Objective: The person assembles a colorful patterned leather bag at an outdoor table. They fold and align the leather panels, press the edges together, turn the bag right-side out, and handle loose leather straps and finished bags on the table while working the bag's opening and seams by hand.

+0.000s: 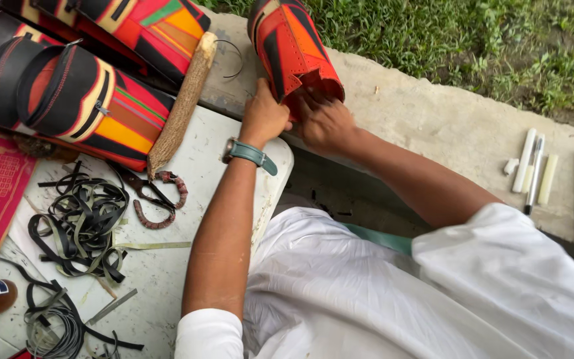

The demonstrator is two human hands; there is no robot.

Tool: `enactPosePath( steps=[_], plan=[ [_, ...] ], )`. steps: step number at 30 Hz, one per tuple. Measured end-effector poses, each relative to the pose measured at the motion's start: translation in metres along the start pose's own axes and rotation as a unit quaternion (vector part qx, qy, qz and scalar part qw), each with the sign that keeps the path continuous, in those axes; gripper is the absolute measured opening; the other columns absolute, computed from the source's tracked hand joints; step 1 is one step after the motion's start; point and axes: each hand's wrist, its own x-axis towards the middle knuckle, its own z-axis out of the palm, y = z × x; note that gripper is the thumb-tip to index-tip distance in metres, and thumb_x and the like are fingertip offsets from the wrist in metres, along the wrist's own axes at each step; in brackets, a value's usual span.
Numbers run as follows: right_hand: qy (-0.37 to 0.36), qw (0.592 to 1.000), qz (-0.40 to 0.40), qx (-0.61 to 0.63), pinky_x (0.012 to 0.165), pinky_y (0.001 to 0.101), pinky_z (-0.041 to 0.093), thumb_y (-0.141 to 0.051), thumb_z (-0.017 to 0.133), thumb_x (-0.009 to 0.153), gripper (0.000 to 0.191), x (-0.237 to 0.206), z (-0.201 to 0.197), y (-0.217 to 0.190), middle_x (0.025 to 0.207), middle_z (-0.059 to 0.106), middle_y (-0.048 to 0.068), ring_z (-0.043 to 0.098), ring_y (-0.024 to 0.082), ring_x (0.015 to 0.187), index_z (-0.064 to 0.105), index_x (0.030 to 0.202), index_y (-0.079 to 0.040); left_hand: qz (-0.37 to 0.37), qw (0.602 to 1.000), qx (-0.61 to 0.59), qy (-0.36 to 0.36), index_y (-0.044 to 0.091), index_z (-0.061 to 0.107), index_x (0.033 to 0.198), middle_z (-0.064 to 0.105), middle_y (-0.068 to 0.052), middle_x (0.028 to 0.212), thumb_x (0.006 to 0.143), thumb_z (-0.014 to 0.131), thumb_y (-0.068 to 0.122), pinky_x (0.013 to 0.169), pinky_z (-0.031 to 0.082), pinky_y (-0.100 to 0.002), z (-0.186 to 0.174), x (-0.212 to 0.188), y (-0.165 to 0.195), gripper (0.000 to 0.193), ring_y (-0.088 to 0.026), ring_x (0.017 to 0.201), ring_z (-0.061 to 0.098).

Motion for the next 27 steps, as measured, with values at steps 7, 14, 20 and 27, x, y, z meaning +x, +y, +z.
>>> enactPosePath(
  steps=[7, 14, 20, 27],
  plan=[
    [-0.178, 0.982, -0.052, -0.023, 0.100, 0.0438, 0.053, -0.035, 0.049, 0.105, 0.034, 0.063, 0.045, 0.050, 0.113, 0.073, 0.014, 0.068, 0.033, 0.107, 0.072, 0.109, -0.011, -0.081, 0.991, -0.092, -0.052, 0.001, 0.054, 0.117, 0.076, -0.020, 0.090, 0.080, 0.059, 0.008, 0.068, 0.061, -0.051, -0.020, 0.008, -0.014, 0.038, -0.038, 0.074, 0.080],
    [0.093, 0.988, -0.081, 0.091, 0.095, 0.0465, 0.052, -0.030, 0.055, 0.097, 0.028, 0.110, 0.048, 0.043, 0.111, 0.072, 0.016, 0.067, 0.036, 0.105, 0.071, 0.108, -0.010, 0.101, 0.987, 0.107, 0.068, -0.002, 0.048, 0.122, 0.070, -0.033, 0.101, 0.080, 0.073, 0.011, 0.079, 0.053, -0.059, 0.003, -0.004, -0.020, 0.051, -0.054, 0.096, 0.066],
    [0.119, 0.983, -0.069, 0.124, 0.095, 0.0482, 0.051, -0.027, 0.055, 0.097, 0.027, 0.106, 0.013, 0.031, 0.111, 0.071, 0.017, 0.066, 0.037, 0.106, 0.069, 0.111, -0.009, 0.006, 0.997, 0.054, 0.054, 0.001, 0.042, 0.122, 0.068, -0.036, 0.100, 0.082, 0.072, 0.014, 0.081, 0.051, -0.062, 0.013, -0.022, -0.012, 0.052, -0.055, 0.096, 0.064],
    [0.102, 0.985, -0.064, 0.122, 0.094, 0.0502, 0.051, -0.025, 0.056, 0.096, 0.027, 0.105, 0.017, 0.044, 0.111, 0.070, 0.018, 0.066, 0.038, 0.106, 0.067, 0.115, -0.008, -0.005, 0.998, 0.058, 0.032, -0.002, 0.040, 0.124, 0.069, -0.035, 0.090, 0.085, 0.070, 0.011, 0.078, 0.051, -0.061, 0.015, -0.034, -0.010, 0.051, -0.053, 0.090, 0.066]
  ],
)
